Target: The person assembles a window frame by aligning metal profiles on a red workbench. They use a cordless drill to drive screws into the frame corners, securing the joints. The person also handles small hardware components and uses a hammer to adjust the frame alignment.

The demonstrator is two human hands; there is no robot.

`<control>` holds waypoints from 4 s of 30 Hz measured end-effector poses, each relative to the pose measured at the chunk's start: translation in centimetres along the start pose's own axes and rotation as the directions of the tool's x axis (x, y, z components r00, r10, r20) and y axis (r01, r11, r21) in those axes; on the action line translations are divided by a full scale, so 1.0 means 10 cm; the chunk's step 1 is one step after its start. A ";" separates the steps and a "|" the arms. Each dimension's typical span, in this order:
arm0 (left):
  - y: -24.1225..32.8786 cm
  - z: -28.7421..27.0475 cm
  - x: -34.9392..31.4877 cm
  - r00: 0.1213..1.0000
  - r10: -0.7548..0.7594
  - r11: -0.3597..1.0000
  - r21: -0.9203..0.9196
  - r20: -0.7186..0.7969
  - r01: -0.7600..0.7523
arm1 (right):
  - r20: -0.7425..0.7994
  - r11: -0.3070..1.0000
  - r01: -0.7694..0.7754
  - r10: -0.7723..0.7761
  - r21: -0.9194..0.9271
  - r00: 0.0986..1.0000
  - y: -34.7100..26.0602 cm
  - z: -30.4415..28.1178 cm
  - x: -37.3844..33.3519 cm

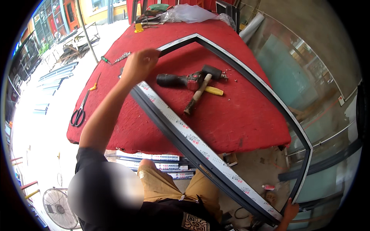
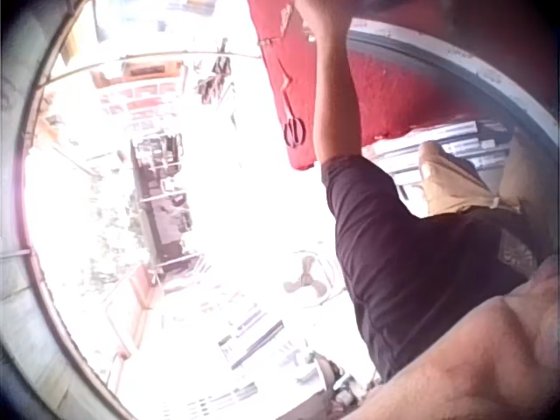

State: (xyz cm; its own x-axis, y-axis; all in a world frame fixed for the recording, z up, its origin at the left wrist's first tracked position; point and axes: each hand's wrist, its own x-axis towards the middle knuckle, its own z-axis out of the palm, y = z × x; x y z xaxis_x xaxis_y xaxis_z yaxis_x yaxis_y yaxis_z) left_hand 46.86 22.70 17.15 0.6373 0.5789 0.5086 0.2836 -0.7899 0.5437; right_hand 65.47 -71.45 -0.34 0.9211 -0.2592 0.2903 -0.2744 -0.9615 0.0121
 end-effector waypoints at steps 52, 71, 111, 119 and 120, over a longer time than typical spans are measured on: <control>-0.10 0.49 -2.19 0.975 0.150 0.987 0.025 0.167 -0.156 | -0.509 -0.086 0.836 -0.825 0.542 0.245 -3.70 -1.42 -1.78; 0.39 0.82 -2.73 0.950 0.310 0.941 -0.150 0.025 -0.303 | -0.560 -0.098 0.844 -0.787 0.528 0.259 -3.18 -1.41 -2.05; 0.66 0.99 -2.43 0.978 0.207 0.966 0.152 0.022 -0.208 | -0.751 -0.323 0.841 -0.645 0.433 0.139 -4.72 -1.22 -1.42; 0.88 1.06 -2.60 0.941 0.329 0.944 0.006 0.081 -0.331 | -0.740 -0.380 0.812 -0.667 0.443 0.092 -4.73 -1.15 -1.08; 0.87 1.05 -2.59 0.943 0.323 0.946 0.012 0.077 -0.324 | -0.741 -0.389 0.809 -0.666 0.441 0.085 -4.74 -1.14 -1.04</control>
State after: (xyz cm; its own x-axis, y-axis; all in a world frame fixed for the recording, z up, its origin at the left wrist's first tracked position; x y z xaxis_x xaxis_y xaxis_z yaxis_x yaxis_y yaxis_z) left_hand 40.32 -1.23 1.71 0.7478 0.2758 0.6040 0.0700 -0.9373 0.3414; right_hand 65.78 -22.18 6.97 0.0560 0.6856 0.7259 0.9735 0.1241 -0.1923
